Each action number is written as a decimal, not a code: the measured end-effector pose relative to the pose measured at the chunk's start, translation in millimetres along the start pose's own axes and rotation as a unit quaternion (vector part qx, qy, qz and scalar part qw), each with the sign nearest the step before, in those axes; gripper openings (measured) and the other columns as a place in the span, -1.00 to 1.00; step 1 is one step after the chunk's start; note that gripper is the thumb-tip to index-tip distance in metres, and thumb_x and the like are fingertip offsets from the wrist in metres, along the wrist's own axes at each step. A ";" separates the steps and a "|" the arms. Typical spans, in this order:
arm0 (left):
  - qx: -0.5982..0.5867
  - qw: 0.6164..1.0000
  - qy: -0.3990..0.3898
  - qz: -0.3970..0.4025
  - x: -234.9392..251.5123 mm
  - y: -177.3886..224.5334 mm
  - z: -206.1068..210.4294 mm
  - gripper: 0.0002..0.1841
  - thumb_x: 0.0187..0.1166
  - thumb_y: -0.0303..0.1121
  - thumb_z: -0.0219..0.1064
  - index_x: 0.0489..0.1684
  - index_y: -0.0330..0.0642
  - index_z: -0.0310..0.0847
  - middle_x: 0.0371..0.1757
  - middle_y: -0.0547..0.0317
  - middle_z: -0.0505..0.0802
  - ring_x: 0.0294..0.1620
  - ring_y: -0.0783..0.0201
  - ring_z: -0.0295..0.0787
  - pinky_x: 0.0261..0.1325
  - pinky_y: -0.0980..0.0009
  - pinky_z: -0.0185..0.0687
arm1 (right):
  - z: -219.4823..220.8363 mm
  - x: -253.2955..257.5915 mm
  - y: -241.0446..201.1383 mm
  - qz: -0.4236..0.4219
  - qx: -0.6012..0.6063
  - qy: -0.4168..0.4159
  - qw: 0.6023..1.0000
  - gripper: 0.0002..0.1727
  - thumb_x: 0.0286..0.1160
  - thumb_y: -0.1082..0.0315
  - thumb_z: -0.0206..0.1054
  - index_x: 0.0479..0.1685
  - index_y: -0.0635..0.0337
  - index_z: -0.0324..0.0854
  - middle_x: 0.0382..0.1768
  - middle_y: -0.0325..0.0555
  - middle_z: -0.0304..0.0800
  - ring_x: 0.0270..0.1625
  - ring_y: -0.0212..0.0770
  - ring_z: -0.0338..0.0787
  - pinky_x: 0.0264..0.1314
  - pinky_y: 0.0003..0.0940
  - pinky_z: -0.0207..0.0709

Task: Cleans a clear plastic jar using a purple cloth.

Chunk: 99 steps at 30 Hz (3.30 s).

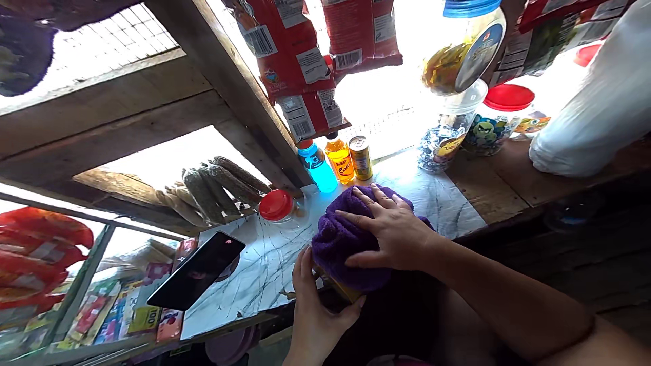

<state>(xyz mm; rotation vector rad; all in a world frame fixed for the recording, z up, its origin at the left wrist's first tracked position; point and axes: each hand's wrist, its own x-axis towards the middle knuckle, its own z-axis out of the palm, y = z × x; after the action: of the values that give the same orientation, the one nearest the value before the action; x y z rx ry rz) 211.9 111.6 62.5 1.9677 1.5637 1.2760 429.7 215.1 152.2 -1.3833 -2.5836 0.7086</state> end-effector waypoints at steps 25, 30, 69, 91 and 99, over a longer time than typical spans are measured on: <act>0.096 0.986 0.006 0.136 1.5 8.4 -1.1 0.18 0.05 0.31 0.63 0.75 0.02 0.07 0.74 -0.18 0.28 0.74 0.23 0.26 0.72 0.37 0.23 | 29.3 -6.5 -16.1 -0.107 0.025 0.226 0.968 -0.49 0.68 -0.04 -0.03 0.54 -0.44 0.58 0.66 -0.23 0.50 0.83 0.15 0.18 0.64 0.63 -0.15; 0.081 0.990 -0.011 0.118 4.1 8.9 -2.6 0.23 0.02 0.30 0.64 0.78 -0.03 0.02 0.73 -0.30 0.27 0.71 0.17 0.30 0.61 0.38 0.37 | 19.4 6.7 2.3 -0.041 0.018 0.227 0.973 -0.51 0.73 -0.04 -0.06 0.46 -0.31 0.66 0.60 -0.18 0.56 0.80 0.09 0.26 0.63 0.50 0.04; 0.034 0.997 0.006 0.071 8.9 -8.8 -5.9 0.29 -0.04 0.18 0.67 0.83 0.18 -0.16 0.84 -0.20 0.11 0.78 0.11 0.17 0.60 0.28 0.37 | 12.9 17.2 43.0 0.027 0.262 0.239 0.934 -0.50 0.71 0.03 0.13 0.50 0.05 0.55 0.23 0.00 0.77 0.28 -0.12 0.75 0.30 0.08 0.60; 0.058 0.994 -0.023 0.088 9.2 11.3 -5.2 0.17 -0.03 -0.03 0.75 0.79 0.02 0.16 0.76 -0.43 0.23 0.75 -0.18 0.24 0.69 0.04 0.33 | 18.0 3.8 15.1 -0.134 0.041 0.300 0.944 -0.48 0.62 -0.08 0.06 -0.03 0.07 0.86 0.21 0.03 0.83 0.52 0.15 0.61 0.59 0.44 0.15; -0.058 0.994 -0.064 -0.067 9.1 13.1 -10.1 0.36 -0.02 -0.14 0.77 0.83 -0.46 -0.20 0.74 -0.45 0.23 0.62 -0.02 0.49 0.50 0.21 0.58 | 12.7 10.0 21.5 -0.093 0.052 0.316 0.943 -0.51 0.64 0.09 0.09 -0.06 0.31 0.83 0.16 0.23 0.81 0.40 0.17 0.66 0.48 0.01 0.44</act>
<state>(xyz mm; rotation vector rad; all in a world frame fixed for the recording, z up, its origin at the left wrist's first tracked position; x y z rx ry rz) 211.9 112.5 81.4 1.8047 1.4973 1.1368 436.1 229.0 130.0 -1.0832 -2.0886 0.2951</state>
